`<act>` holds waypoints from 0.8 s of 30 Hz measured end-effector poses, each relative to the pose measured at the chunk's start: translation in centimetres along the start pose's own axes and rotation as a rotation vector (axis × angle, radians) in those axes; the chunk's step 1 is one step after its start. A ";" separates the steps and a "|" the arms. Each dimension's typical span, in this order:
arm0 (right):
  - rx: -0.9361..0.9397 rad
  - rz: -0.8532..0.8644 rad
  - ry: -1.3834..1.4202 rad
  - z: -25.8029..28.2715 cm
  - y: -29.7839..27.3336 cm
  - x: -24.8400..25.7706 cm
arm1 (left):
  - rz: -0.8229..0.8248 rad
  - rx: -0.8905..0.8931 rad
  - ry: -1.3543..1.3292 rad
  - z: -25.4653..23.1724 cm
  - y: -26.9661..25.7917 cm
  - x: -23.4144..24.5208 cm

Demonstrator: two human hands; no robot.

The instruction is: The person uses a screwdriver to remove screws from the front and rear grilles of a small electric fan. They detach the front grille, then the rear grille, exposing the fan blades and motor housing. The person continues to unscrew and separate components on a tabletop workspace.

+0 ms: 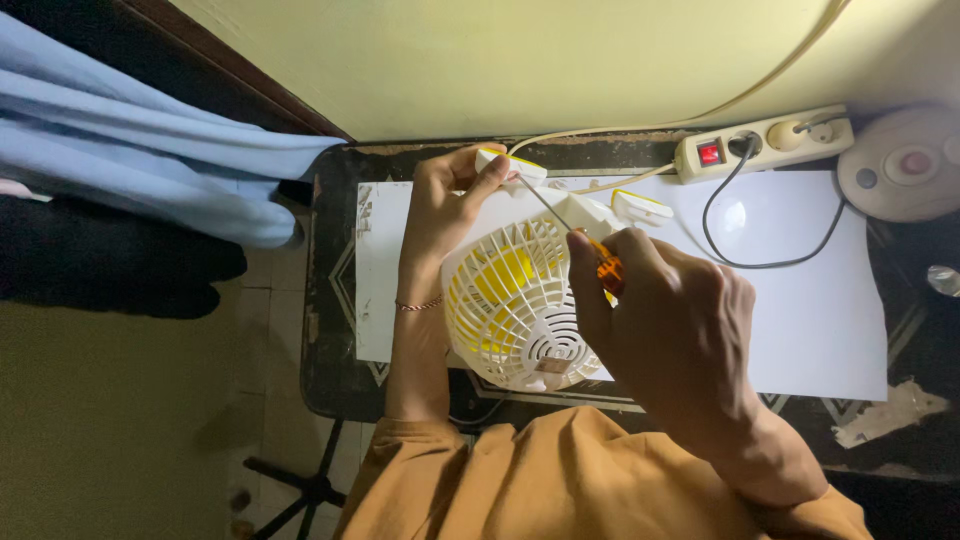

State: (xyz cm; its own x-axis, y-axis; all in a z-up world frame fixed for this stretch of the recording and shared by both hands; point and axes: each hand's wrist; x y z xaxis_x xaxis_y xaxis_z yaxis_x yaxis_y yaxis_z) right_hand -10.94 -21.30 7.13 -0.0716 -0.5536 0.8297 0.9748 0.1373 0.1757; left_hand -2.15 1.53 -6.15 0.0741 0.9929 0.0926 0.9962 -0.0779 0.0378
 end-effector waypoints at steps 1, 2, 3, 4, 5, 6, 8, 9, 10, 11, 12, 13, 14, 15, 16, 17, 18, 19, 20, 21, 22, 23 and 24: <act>0.038 -0.018 0.021 0.1 0.1 0.1 | -0.001 -0.002 0.020 -0.2 0.0 0.0; 0.076 -0.037 0.042 0.2 0.2 0.2 | -0.001 -0.005 0.037 -0.4 0.0 0.0; 0.113 -0.054 0.063 0.2 0.3 0.3 | 0.001 -0.007 0.054 -0.5 0.1 -0.1; 0.104 -0.039 0.067 0.4 0.3 0.2 | 0.002 -0.009 0.071 -0.6 0.1 -0.2; 0.095 -0.025 0.070 0.5 0.3 0.0 | 0.004 -0.015 0.066 -0.6 0.1 -0.3; 0.085 -0.011 0.073 0.6 0.3 -0.1 | 0.007 -0.020 0.060 -0.7 0.1 -0.4; 0.149 -0.031 0.084 0.8 0.0 -0.2 | 0.008 -0.033 0.098 -0.8 0.1 -0.4; 0.183 -0.042 0.090 0.8 0.0 -0.2 | 0.005 -0.041 0.142 -0.9 0.1 -0.3; 0.198 -0.048 0.084 0.8 0.0 -0.1 | 0.002 -0.049 0.186 -1.0 0.1 -0.2; 0.213 -0.048 0.078 0.7 -0.1 0.0 | 0.001 -0.062 0.165 -1.0 0.1 -0.2; 0.228 -0.048 0.072 0.6 -0.1 0.2 | 0.000 -0.075 0.144 -0.9 0.0 -0.2; 0.230 -0.036 0.080 0.5 -0.1 0.3 | -0.001 -0.085 0.122 -0.9 -0.1 -0.2; 0.232 -0.024 0.088 0.4 -0.1 0.5 | 0.002 -0.071 0.128 -0.9 -0.2 -0.2; 0.237 -0.016 0.095 0.4 -0.1 0.6 | 0.004 -0.062 0.135 -0.9 -0.2 -0.2; 0.270 -0.021 0.097 0.4 0.0 0.6 | 0.006 -0.053 0.142 -1.0 -0.1 -0.2; 0.302 -0.025 0.100 0.5 0.0 0.7 | 0.012 -0.054 0.135 -1.0 -0.1 -0.3; 0.334 -0.029 0.103 0.6 0.0 0.7 | 0.018 -0.055 0.128 -1.1 -0.1 -0.3; 0.288 -0.044 0.084 0.7 0.0 0.6 | 0.025 -0.055 0.121 -1.1 -0.2 -0.3; 0.242 -0.060 0.064 0.9 -0.1 0.4 | 0.022 -0.054 0.110 -1.1 -0.2 -0.4; 0.198 -0.078 0.046 1.0 -0.1 0.3 | 0.019 -0.057 0.101 -1.1 -0.2 -0.5; 0.127 -0.073 -0.006 1.1 -0.1 0.3 | 0.015 -0.059 0.091 -1.1 -0.1 -0.5; 0.056 -0.067 -0.057 1.1 -0.1 0.2 | 0.012 -0.059 0.096 -1.2 -0.2 -0.5; -0.015 -0.061 -0.108 1.1 -0.1 0.2 | 0.008 -0.059 0.101 -1.2 -0.3 -0.5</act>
State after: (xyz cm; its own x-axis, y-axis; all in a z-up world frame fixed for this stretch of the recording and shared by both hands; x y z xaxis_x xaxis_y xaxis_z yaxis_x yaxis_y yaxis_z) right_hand -11.29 -20.53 7.85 -0.1521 -0.4685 0.8703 0.9710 0.0933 0.2199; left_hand -2.49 0.99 -5.00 0.0743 0.9785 0.1926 0.9911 -0.0939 0.0946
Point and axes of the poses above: each hand's wrist, its own y-axis towards the middle knuckle, its own x-axis out of the back of the hand, z = x × y, and after that the axes turned 1 degree about -z, right-handed
